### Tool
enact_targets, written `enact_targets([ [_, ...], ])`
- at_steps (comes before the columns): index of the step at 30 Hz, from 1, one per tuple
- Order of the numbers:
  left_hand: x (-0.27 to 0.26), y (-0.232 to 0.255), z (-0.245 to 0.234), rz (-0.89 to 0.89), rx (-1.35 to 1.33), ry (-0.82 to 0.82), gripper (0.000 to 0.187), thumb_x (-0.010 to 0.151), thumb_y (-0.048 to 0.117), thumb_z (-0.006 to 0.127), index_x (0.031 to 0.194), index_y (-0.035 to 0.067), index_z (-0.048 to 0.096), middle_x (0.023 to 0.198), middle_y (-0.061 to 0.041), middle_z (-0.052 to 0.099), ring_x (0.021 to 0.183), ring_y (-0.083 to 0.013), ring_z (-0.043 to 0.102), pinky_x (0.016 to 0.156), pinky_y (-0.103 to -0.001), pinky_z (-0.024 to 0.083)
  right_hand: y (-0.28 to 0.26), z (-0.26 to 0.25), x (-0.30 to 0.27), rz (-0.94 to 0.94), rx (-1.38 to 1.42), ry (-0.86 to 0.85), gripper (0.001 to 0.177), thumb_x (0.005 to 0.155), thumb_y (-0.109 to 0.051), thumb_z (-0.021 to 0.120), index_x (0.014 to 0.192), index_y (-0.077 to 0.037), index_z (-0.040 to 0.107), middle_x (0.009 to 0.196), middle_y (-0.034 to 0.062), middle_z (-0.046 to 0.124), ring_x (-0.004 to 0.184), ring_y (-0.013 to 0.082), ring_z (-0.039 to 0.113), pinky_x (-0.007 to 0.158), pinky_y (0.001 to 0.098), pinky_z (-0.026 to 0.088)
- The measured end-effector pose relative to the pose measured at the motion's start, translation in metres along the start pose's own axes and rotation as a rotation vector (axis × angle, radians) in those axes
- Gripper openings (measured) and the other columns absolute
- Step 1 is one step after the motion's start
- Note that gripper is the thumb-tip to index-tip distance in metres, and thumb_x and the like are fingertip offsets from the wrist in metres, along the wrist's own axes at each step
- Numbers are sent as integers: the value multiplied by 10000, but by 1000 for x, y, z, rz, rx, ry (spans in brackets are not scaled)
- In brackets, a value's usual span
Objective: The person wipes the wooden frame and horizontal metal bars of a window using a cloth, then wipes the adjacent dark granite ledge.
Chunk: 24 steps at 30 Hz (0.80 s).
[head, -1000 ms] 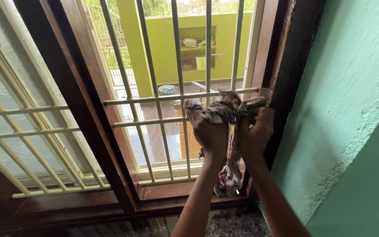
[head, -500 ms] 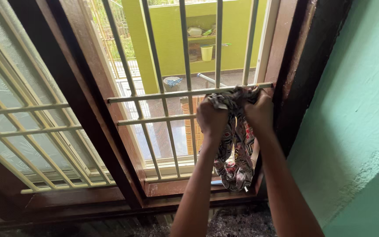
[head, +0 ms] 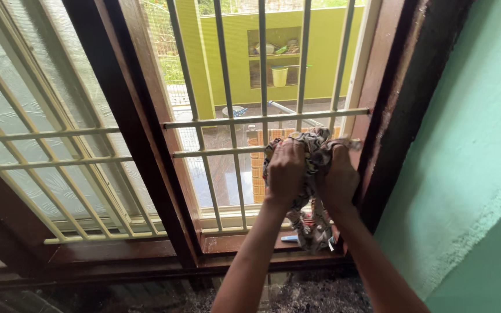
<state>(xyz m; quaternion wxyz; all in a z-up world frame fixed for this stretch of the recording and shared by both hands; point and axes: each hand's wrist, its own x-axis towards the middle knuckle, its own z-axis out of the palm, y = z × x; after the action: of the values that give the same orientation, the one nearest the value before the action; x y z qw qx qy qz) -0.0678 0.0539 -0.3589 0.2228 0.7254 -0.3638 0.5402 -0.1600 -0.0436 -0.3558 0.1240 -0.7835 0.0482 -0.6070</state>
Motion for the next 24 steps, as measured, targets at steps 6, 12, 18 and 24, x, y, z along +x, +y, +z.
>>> enact_targets([
  [6, 0, 2, -40, -181, -215, 118, 562, 752, 202, 727, 1169, -152, 597, 1271, -378, 625, 1220, -471, 589, 1047, -507, 495, -18, 12, -8, 123, 143, 68, 371, 913, -97, 699, 1229, 22, 545, 1077, 264, 652, 961, 476, 659, 768, 512, 529],
  [12, 22, -20, -31, 41, 147, -183, 269, 891, 77, 643, 1105, -86, 654, 1119, -256, 701, 1069, -362, 692, 953, -429, 557, 5, 38, 31, -40, -316, -313, 507, 784, -106, 660, 1271, 12, 582, 988, 219, 685, 915, 401, 702, 808, 484, 552],
  [18, 27, -21, -25, -66, -7, -396, 109, 938, 49, 608, 1018, -16, 644, 988, -180, 710, 966, -319, 708, 905, -417, 572, -3, 17, 62, 103, -119, -506, 189, 904, -289, 714, 954, -110, 683, 866, 142, 736, 887, 343, 708, 973, 496, 399],
  [24, -7, -14, -27, -38, -8, 39, 206, 939, 49, 634, 1116, -57, 630, 1174, -243, 695, 1201, -379, 673, 1081, -449, 523, -32, 14, 20, -118, 40, -39, 213, 883, -95, 640, 1091, -49, 650, 1058, 148, 720, 1029, 374, 709, 948, 465, 411],
])
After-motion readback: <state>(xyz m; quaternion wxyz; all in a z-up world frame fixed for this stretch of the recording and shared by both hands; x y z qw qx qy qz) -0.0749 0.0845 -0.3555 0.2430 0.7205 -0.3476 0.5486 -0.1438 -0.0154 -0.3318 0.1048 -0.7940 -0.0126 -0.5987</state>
